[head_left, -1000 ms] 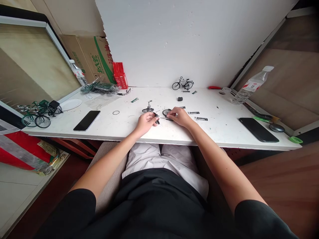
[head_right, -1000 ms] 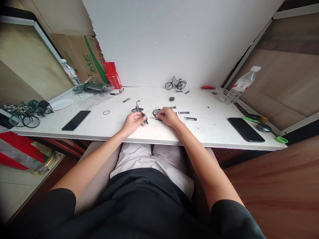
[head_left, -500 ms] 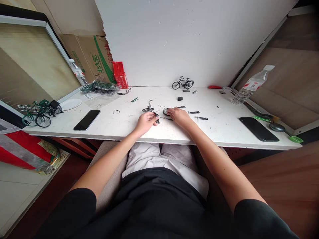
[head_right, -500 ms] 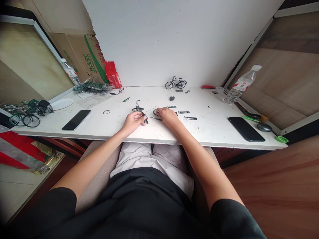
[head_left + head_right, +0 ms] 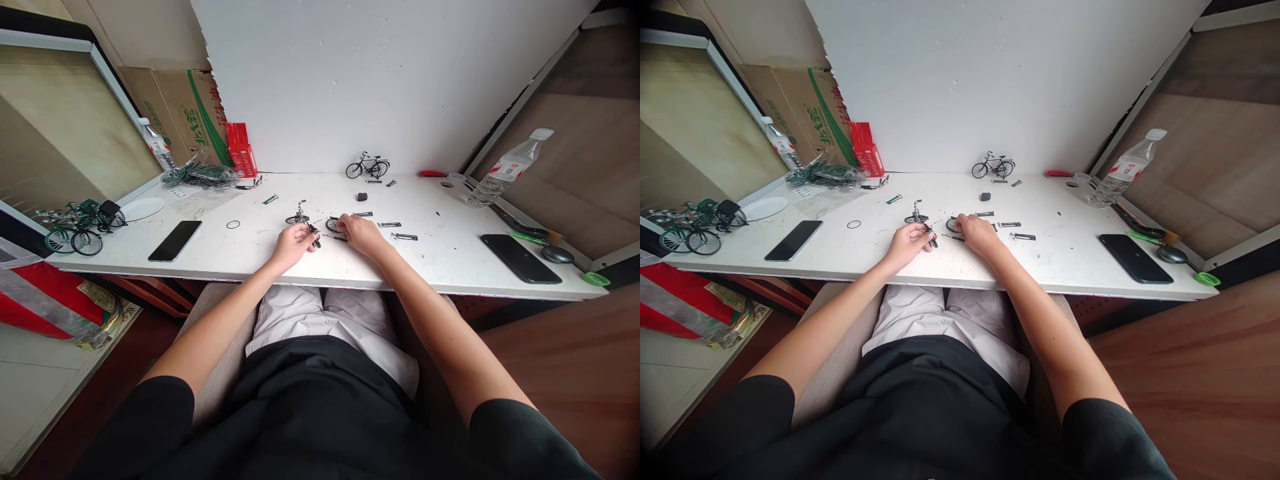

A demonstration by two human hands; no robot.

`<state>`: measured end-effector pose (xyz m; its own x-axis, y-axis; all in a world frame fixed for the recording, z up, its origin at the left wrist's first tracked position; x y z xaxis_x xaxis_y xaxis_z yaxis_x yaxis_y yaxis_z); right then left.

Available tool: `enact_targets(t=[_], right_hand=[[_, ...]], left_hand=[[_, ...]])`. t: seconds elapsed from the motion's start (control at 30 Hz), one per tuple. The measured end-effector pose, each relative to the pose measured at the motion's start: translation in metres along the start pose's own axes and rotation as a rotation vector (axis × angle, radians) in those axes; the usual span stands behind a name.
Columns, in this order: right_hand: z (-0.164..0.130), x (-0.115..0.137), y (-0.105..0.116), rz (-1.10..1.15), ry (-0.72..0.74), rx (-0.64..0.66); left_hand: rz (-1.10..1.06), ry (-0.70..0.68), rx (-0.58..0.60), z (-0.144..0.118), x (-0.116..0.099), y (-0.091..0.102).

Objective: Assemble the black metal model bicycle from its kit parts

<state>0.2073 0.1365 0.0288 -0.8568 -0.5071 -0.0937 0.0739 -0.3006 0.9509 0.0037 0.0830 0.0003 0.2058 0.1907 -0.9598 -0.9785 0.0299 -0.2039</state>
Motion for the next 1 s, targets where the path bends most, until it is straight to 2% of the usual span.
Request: enact_targets(t=[0.4, 0.67, 1.0], right_hand=[[-0.003, 0.012, 0.002, -0.006, 0.055, 0.116], [-0.001, 0.014, 0.002, -0.030, 0.062, 0.049], [0.003, 0.010, -0.003, -0.004, 0.049, 0.070]], left_hand=[[0.009, -0.009, 0.011, 0.001, 0.002, 0.001], [-0.016, 0.002, -0.005, 0.001, 0.001, -0.001], [-0.016, 0.017, -0.011, 0.000, -0.001, -0.001]])
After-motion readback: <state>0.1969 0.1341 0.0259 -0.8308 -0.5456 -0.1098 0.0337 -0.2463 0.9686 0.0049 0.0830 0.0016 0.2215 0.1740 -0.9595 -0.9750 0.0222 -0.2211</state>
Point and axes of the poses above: each hand's wrist, its own z-axis towards the middle knuckle, its own y-axis out of the back of the hand, x = y × z, the point moved 8 cm from there along z, towards the middle knuckle, and after that the axes turned 15 degrees about -z, right-handed, at the moved point
